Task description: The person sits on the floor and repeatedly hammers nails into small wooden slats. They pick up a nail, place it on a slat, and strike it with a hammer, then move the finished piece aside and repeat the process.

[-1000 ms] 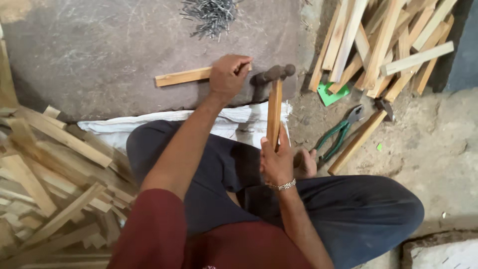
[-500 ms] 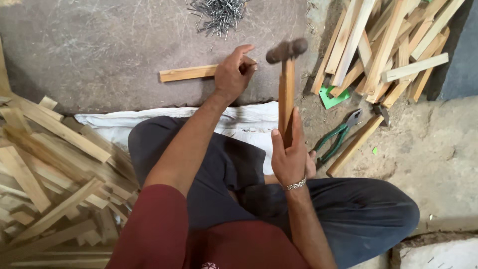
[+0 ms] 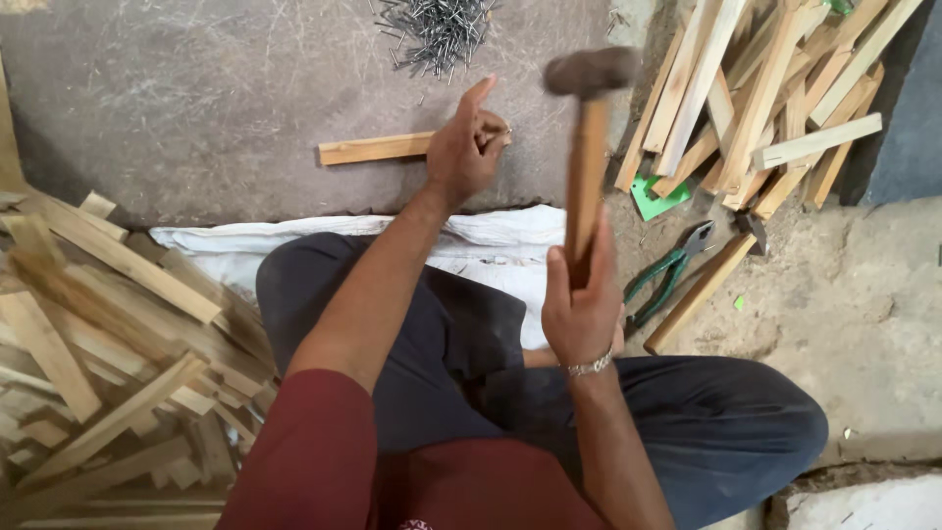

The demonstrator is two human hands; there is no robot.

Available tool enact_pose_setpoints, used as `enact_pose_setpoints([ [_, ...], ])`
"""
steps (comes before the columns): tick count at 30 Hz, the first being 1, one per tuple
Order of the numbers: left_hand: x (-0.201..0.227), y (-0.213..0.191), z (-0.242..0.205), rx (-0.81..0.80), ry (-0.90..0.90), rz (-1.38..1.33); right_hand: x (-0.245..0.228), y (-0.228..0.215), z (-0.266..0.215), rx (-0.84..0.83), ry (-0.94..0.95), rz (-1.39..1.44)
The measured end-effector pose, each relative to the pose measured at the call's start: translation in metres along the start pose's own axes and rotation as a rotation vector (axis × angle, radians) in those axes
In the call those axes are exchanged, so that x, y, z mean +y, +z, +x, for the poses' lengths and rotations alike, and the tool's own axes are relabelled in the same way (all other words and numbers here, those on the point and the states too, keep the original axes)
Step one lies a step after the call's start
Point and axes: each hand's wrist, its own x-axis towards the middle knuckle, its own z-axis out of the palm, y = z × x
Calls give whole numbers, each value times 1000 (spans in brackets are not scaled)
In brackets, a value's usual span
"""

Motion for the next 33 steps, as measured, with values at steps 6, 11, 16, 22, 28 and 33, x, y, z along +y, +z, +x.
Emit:
enact_pose_setpoints([
  [6, -5, -6, -3, 19, -10, -16, -2, 25, -8, 0, 135, 43],
  [11, -11, 1, -4, 28, 48, -35, 17, 36, -4, -269, 332, -115],
  [16, -6, -6, 0, -57, -94, -57, 19, 23, -42, -108, 316, 111],
  [22, 36, -26, 23, -314, 192, 711, 25, 25, -61, -94, 371, 188],
  [28, 112, -46, 49, -282, -51, 255, 18, 20, -51, -203, 871, 604],
  [33, 95, -113, 47, 86, 138, 9, 13, 18, -46, -206, 914, 612],
])
